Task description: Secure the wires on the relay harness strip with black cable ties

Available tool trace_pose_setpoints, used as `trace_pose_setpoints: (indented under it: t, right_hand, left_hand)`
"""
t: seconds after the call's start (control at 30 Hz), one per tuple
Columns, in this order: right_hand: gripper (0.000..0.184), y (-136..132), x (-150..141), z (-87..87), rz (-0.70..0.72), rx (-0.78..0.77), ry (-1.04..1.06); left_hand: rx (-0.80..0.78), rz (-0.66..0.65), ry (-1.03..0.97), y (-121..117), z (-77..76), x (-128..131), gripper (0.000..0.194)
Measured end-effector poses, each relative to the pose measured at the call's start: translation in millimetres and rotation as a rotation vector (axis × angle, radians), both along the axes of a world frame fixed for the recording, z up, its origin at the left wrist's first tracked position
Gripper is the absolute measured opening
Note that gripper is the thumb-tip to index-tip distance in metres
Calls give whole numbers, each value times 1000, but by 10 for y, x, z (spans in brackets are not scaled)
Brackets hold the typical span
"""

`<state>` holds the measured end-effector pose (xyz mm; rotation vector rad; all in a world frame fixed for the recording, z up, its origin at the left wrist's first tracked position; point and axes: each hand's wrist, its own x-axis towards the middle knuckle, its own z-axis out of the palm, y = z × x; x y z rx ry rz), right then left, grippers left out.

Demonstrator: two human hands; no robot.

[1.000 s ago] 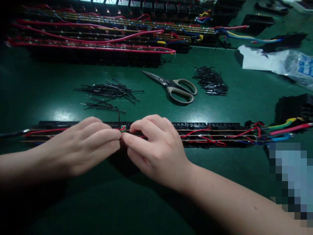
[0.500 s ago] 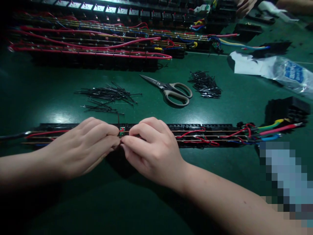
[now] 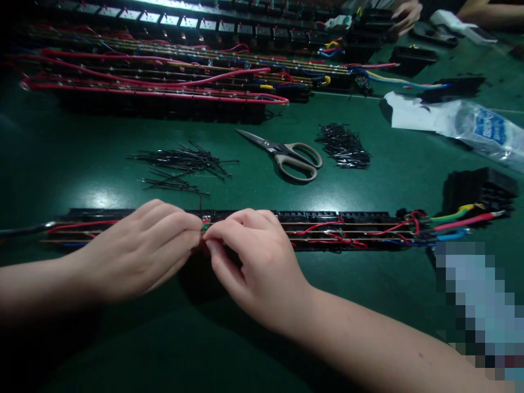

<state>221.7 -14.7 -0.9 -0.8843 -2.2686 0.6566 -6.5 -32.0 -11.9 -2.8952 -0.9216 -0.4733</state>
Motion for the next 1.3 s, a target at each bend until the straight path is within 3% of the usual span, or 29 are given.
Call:
trace_pose_setpoints:
  t: [0.4, 0.83, 1.1, 1.3]
  right_hand:
    - [11, 1, -1, 24, 4, -78, -28]
    - [10, -14, -4, -51, 13, -38, 29]
    - [11, 8, -10, -79, 0, 38, 5]
    - [11, 4, -15, -103, -3, 89, 46]
  left_hand:
    - [70, 56, -9, -18, 41, 71, 8]
    - [-72, 44, -56, -20, 42, 30, 12]
    - [-81, 94, -26, -1, 93, 91, 19]
    - [-274, 191, -108, -48, 132, 144, 18]
